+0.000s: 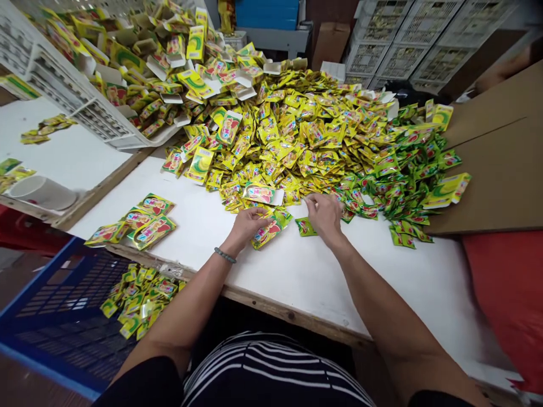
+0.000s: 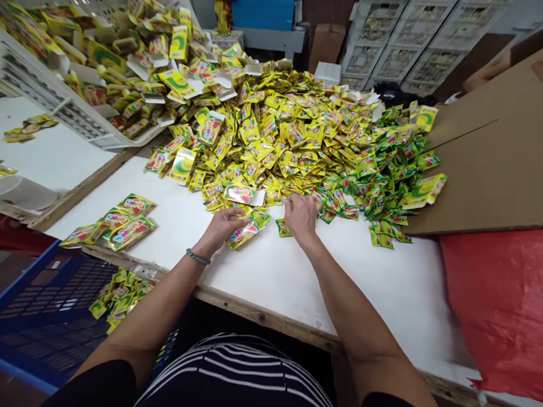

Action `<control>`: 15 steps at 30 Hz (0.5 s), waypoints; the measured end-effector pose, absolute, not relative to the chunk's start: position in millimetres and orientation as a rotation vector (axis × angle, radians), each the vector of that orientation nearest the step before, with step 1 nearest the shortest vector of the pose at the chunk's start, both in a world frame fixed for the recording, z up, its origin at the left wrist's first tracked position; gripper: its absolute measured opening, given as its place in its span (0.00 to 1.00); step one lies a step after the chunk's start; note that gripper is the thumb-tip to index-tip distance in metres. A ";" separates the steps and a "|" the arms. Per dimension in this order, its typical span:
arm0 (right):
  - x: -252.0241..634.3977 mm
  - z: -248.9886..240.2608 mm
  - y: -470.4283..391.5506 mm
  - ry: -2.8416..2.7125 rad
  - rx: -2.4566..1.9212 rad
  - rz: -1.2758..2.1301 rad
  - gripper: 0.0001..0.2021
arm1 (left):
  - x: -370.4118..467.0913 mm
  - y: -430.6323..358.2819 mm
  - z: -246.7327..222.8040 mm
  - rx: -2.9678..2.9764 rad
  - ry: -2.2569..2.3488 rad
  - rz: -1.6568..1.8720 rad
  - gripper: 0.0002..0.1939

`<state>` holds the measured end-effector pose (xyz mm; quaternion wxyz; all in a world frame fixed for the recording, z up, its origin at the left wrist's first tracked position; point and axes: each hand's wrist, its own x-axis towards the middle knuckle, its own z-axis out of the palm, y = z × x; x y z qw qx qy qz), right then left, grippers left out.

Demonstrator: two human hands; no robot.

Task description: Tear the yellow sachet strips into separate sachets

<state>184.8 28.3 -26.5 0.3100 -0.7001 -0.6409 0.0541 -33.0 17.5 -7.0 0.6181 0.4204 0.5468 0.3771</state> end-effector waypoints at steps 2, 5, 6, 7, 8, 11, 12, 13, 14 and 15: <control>168.3 -21.0 51.2 -1.673 -1.911 0.232 0.13 | -32.8 18.8 -6.7 0.923 1.242 0.894 0.24; 150.5 -23.2 73.1 -1.588 -2.084 0.369 0.13 | -33.2 19.4 -7.2 0.851 1.236 0.922 0.23; 148.1 -26.9 74.8 -1.566 -2.096 0.427 0.11 | -33.6 19.4 -7.8 0.839 1.239 0.930 0.22; 148.0 -31.5 73.8 -1.554 -2.079 0.474 0.09 | -34.1 19.4 -8.6 0.836 1.244 0.934 0.21; 149.7 -36.5 70.9 -1.551 -2.044 0.490 0.08 | -34.5 19.4 -9.5 0.838 1.249 0.934 0.21; 159.6 -48.0 59.2 -1.539 -1.975 0.388 0.11 | -35.0 19.8 -11.7 0.861 1.262 0.932 0.20; 161.8 -49.9 56.8 -1.519 -1.990 0.352 0.13 | -34.9 20.0 -12.3 0.872 1.263 0.937 0.20; 162.6 -50.8 55.9 -1.499 -2.018 0.335 0.15 | -34.7 20.3 -12.7 0.885 1.260 0.941 0.19; 161.9 -50.8 56.3 -1.486 -2.050 0.335 0.17 | -34.6 20.6 -13.1 0.898 1.254 0.944 0.19; 160.1 -50.3 57.8 -1.485 -2.079 0.351 0.18 | -34.6 20.9 -13.6 0.911 1.250 0.944 0.19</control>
